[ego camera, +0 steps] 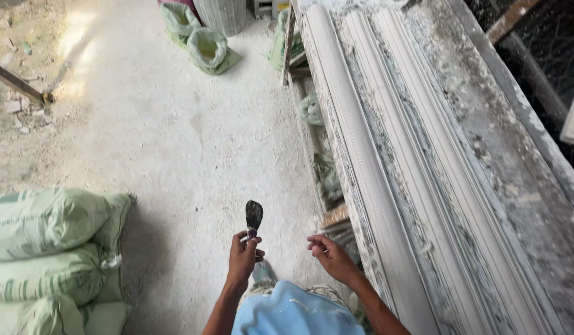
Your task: The person wipes a cloth over long decorative plaster moldings, then uses a small scraping tool to remove dried plaster residue from the grooves and surfaces of the moldings, working along several pieces laid on the workshop floor and table.
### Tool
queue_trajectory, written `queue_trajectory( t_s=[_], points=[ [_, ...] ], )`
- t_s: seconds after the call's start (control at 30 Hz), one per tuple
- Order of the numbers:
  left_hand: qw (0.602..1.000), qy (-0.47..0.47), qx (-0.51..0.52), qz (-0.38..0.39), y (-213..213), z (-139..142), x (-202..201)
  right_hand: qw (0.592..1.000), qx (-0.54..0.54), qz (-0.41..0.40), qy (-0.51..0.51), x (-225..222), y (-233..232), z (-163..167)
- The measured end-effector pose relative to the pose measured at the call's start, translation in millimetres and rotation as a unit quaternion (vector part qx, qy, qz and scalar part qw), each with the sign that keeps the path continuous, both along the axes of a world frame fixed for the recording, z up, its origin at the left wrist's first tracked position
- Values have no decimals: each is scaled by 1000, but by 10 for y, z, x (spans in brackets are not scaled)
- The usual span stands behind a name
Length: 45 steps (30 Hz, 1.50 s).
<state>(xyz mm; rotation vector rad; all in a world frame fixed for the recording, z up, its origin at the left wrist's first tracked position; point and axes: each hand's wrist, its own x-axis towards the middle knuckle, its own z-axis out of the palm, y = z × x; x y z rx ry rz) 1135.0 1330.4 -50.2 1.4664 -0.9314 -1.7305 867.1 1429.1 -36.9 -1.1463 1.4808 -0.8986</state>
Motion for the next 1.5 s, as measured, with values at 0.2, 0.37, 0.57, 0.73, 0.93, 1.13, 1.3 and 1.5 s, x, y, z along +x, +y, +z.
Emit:
queue_trajectory(
  t_s=[0.2, 0.37, 0.57, 0.73, 0.93, 1.13, 1.3, 1.5],
  points=[
    [997, 4, -60, -52, -1481, 311, -136, 998, 42, -51, -25, -38, -1036, 78],
    [997, 18, -41, -61, -2238, 103, -634, 997, 39, -60, -2, -423, -1639, -259],
    [996, 35, 19, -82, -3085, -53, -1484, 995, 32, -95, 8, -1133, -2762, -315],
    [989, 7, -24, -142, -4049, 147, -2119, 991, 97, -81, 39, -1845, -3954, 215],
    [989, 16, -51, -135, -5091, 257, -2853, 994, 1, -88, 70, -2407, -4913, 509],
    [985, 38, -21, -167, -6045, 113, -3372, 992, 0, -129, 11, -2669, -5635, 167],
    [979, 17, -9, -203, -6968, 53, -3560, 987, 11, -159, 27, -2855, -6437, -46],
    [967, -23, -76, -240, -8450, 286, -3730, 975, 39, -167, 138, -3067, -7713, 167]
  ],
)
